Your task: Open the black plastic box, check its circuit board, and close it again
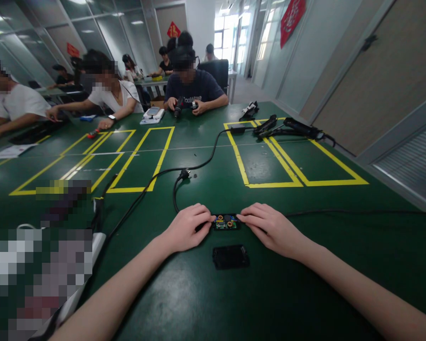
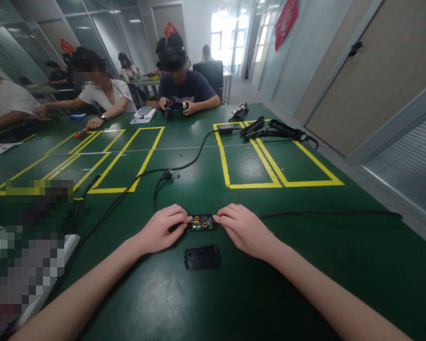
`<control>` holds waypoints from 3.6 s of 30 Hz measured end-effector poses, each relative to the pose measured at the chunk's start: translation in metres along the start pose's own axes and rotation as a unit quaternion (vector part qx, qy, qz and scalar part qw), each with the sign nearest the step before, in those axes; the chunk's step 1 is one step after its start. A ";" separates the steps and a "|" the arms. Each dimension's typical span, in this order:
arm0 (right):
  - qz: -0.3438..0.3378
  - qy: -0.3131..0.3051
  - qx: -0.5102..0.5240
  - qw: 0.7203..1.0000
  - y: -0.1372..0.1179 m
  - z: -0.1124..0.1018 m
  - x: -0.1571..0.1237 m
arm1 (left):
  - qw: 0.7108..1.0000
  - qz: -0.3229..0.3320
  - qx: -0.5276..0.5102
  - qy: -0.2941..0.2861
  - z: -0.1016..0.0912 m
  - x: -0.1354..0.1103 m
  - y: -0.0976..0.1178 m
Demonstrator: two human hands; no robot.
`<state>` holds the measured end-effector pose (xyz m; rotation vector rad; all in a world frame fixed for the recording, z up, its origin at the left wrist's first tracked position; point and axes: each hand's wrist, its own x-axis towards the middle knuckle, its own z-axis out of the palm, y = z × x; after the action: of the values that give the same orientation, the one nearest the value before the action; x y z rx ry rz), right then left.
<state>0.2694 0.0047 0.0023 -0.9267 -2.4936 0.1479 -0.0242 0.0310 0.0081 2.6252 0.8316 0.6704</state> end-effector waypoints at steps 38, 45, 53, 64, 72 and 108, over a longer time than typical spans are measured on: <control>-0.036 0.055 0.079 0.995 -0.029 0.013 0.000 | 0.995 -0.018 0.037 0.093 0.009 -0.008 0.021; 0.034 0.097 0.129 0.986 -0.024 0.011 -0.001 | 0.997 0.004 0.045 0.065 0.010 -0.011 0.015; 0.079 0.089 0.065 0.991 -0.024 0.014 0.000 | 0.992 -0.059 0.028 0.109 0.016 -0.005 0.014; 0.081 0.069 0.026 0.994 -0.018 0.018 0.002 | 0.995 -0.099 0.026 0.015 0.011 0.001 0.016; 0.073 0.060 0.064 0.993 -0.014 0.019 0.000 | 0.995 -0.099 0.032 0.001 0.008 0.002 0.017; -0.022 0.046 0.026 0.998 -0.022 0.015 0.004 | 0.996 0.060 0.068 0.026 0.017 -0.001 0.024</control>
<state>0.2468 -0.0082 -0.0035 -0.8377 -2.4112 0.1514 -0.0056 0.0089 0.0035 2.8091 0.7626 0.7401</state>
